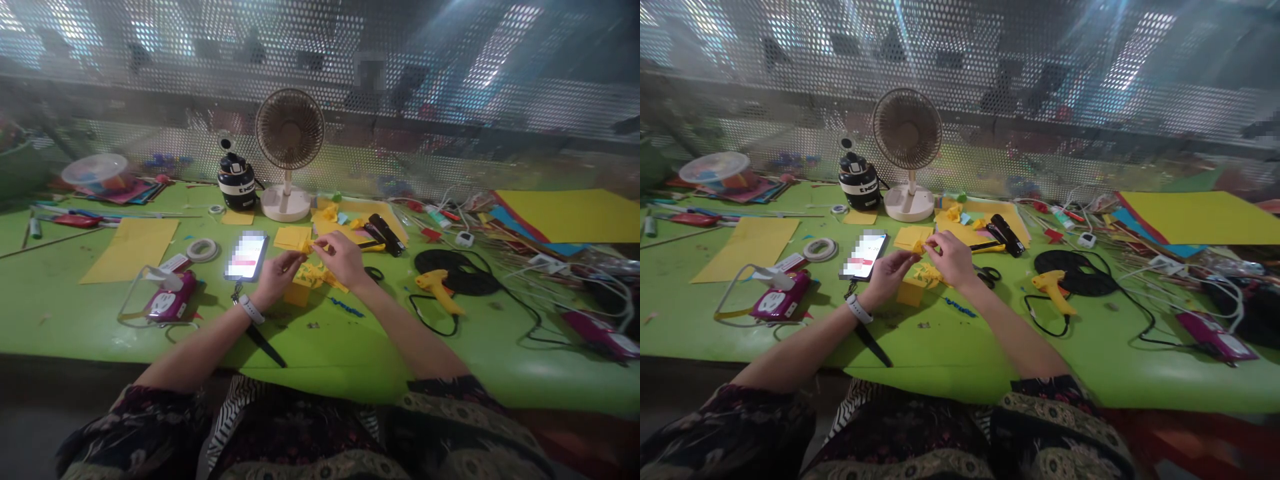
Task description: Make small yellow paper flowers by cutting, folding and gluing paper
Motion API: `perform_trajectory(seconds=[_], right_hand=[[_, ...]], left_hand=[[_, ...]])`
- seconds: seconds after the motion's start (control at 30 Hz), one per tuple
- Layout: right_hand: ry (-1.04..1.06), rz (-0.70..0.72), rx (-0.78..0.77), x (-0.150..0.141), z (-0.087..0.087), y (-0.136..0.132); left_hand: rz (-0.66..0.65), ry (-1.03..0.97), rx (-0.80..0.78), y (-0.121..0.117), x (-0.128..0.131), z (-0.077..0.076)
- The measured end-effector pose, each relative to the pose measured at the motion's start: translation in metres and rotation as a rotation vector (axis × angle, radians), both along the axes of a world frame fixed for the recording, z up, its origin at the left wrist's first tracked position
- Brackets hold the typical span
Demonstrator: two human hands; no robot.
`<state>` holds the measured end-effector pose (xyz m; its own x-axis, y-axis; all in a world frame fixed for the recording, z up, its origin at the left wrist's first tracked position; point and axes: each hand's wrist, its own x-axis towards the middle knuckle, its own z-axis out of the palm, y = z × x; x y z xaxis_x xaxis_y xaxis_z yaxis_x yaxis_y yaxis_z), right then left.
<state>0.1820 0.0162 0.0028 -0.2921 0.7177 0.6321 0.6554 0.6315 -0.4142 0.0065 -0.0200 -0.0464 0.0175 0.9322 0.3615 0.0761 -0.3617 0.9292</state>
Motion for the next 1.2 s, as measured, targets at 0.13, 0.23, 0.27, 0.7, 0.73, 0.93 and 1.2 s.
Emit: perform_trajectory(seconds=[0.13, 0.23, 0.27, 0.7, 0.73, 0.93, 1.2], right_hand=[[-0.016, 0.009, -0.001, 0.0, 0.001, 0.0], [-0.026, 0.01, 0.004, 0.001, 0.002, 0.0], [-0.031, 0.013, 0.007, 0.001, 0.002, 0.0], [-0.144, 0.043, 0.161, 0.005, 0.002, 0.004], [-0.152, 0.035, 0.179, 0.005, 0.002, 0.004], [-0.195, 0.057, 0.231, 0.004, 0.005, 0.002], [-0.236, 0.1, 0.236, 0.003, 0.003, 0.003]], left_hand=[[0.028, 0.062, 0.014, -0.001, -0.001, 0.001], [0.008, 0.048, 0.011, 0.0, -0.002, -0.001], [-0.001, 0.04, 0.012, 0.001, -0.002, -0.002], [-0.025, -0.015, -0.016, 0.0, -0.002, 0.003], [-0.026, -0.03, -0.018, 0.0, -0.002, 0.004], [-0.061, -0.08, -0.037, 0.001, -0.002, 0.005], [-0.051, 0.035, 0.007, 0.001, -0.004, 0.001]])
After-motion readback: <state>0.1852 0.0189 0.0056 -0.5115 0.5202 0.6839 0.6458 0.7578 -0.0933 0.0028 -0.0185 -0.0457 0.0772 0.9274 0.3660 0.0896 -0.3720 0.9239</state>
